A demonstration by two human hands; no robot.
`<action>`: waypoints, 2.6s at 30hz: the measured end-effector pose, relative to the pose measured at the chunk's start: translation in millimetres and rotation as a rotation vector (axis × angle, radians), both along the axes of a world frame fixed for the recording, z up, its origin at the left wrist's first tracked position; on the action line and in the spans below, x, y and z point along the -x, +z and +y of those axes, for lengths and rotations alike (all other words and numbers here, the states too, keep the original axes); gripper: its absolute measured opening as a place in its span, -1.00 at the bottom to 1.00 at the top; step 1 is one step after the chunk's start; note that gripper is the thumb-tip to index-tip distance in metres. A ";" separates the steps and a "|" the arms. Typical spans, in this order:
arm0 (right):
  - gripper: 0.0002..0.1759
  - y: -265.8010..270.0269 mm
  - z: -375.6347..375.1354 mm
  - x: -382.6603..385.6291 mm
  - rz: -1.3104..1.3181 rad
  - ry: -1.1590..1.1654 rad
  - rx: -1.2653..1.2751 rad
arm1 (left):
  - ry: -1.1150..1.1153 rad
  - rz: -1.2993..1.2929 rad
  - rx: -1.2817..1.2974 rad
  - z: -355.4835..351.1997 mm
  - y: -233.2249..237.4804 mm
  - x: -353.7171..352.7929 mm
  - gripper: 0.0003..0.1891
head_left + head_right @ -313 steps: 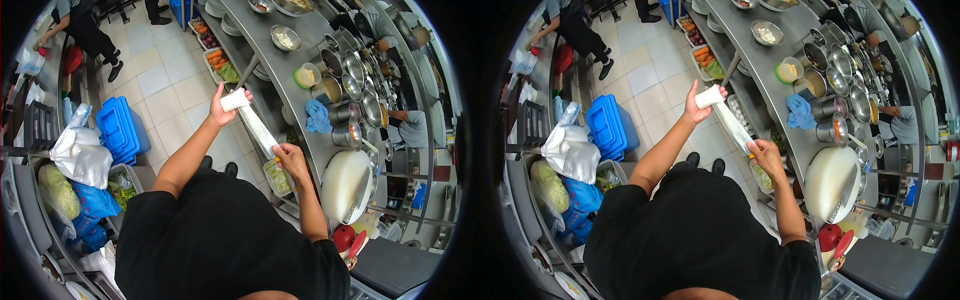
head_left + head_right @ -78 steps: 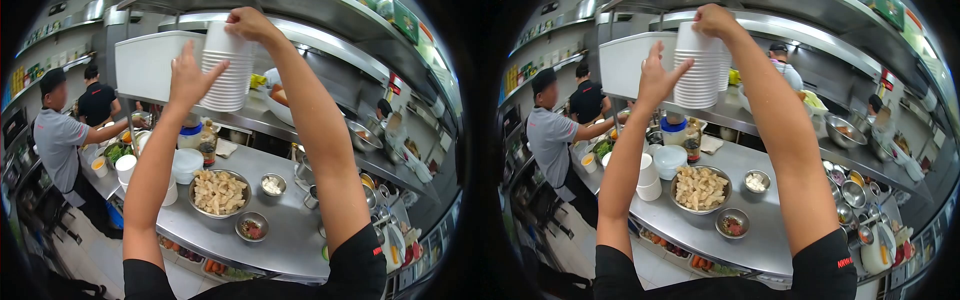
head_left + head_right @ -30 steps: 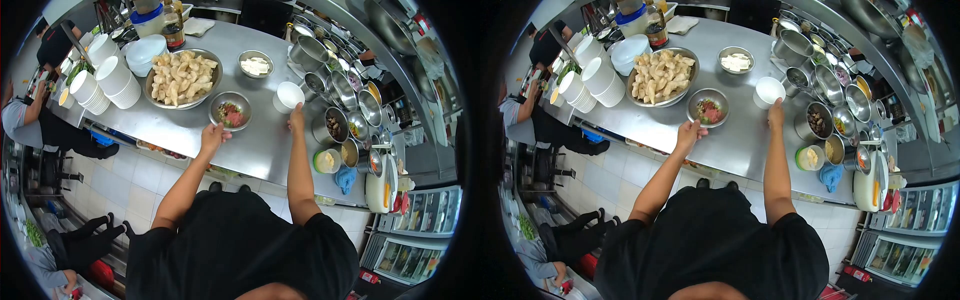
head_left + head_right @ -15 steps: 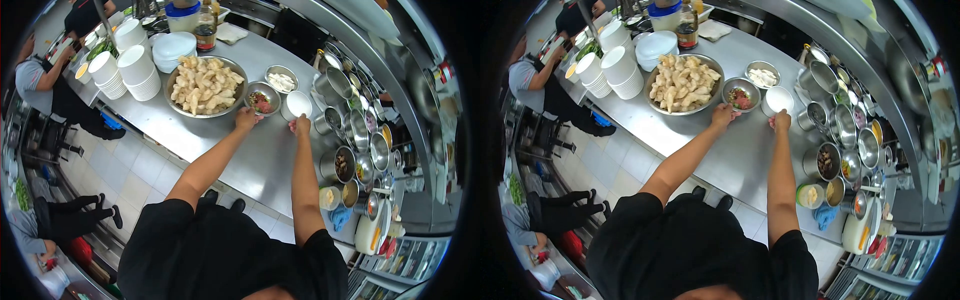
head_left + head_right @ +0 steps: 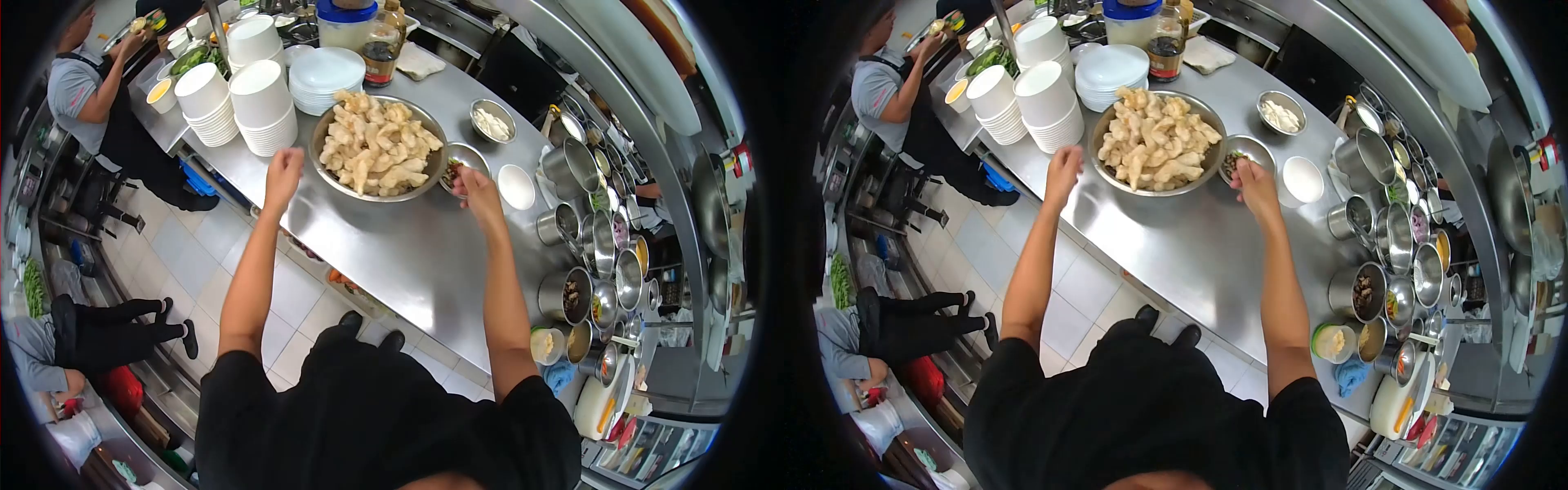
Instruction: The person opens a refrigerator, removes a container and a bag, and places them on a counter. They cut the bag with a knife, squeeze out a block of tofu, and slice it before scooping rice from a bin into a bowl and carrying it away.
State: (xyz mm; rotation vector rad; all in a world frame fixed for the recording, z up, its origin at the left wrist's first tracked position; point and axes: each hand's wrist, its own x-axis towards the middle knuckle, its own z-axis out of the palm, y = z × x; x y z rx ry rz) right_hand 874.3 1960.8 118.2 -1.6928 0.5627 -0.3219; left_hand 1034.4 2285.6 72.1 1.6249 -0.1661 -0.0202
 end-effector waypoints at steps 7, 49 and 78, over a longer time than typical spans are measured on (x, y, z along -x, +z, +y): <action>-0.81 -26.5 4.5 -52.1 0.124 -0.028 0.140 | -0.288 0.168 -0.076 -22.9 -2.7 -76.8 -0.71; -0.70 -17.4 69.2 763.9 0.167 -0.643 0.126 | -1.302 -0.097 -0.070 -237.0 50.8 568.0 -0.92; -0.73 -253.0 52.1 1479.7 -0.280 -1.724 -0.773 | -2.525 -0.158 -0.304 -602.3 -171.0 1486.3 -0.80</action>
